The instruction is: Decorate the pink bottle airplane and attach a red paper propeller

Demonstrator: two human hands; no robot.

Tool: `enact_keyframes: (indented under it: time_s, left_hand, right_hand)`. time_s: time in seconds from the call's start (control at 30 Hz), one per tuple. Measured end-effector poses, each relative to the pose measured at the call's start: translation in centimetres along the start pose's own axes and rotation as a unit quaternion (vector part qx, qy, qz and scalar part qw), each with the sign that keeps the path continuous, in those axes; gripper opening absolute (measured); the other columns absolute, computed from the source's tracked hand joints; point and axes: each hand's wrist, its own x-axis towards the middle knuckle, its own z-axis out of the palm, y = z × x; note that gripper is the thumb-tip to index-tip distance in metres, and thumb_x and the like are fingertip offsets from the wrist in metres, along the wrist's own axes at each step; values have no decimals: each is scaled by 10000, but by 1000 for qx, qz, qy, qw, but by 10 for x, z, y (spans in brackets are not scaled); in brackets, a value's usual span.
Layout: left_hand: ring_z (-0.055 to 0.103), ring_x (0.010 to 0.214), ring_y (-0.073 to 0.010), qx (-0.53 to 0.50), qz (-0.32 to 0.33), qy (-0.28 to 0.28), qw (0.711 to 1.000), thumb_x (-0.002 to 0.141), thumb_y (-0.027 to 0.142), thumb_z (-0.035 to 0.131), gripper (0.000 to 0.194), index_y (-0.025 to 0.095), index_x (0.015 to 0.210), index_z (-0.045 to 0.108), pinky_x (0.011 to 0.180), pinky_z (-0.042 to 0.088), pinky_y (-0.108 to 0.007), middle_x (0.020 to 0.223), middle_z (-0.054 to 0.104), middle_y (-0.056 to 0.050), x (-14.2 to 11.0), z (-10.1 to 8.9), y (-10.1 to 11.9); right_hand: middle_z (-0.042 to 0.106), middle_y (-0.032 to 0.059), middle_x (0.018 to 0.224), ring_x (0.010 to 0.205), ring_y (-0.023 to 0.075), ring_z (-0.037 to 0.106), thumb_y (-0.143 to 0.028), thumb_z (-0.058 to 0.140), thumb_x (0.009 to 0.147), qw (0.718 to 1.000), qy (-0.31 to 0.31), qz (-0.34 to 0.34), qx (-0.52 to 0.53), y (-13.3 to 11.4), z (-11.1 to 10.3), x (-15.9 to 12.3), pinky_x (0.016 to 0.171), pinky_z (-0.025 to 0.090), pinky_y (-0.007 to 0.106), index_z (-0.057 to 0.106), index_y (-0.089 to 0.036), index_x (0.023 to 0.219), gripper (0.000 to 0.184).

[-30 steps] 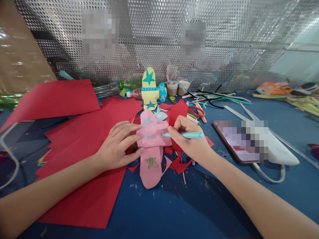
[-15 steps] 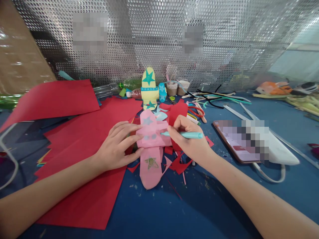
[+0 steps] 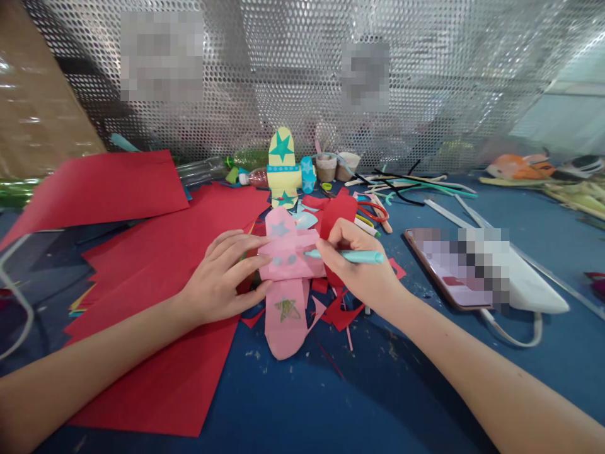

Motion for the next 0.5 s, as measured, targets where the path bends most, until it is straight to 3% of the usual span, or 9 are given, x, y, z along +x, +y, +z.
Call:
enact_keyframes:
  time_s: [0.37, 0.5]
  left_hand:
    - [586, 1050, -252, -1, 0, 0, 1000, 828, 242, 591, 191, 190, 1007, 545, 978, 418, -480, 1146, 625, -137, 0, 0, 0]
    - [588, 1047, -248, 3, 2, 2, 1000, 836, 245, 581, 182, 190, 1005, 544, 978, 420, -477, 1141, 628, -137, 1, 0, 1]
  right_hand:
    - [400, -74, 485, 436, 86, 337, -186, 577, 814, 1000, -23, 10, 10, 0, 0, 0, 423, 286, 237, 360, -232, 598, 310]
    - [391, -73, 469, 437, 93, 345, -175, 575, 808, 1000, 1, 9, 4, -1, 0, -1, 428, 292, 242, 366, -234, 589, 309]
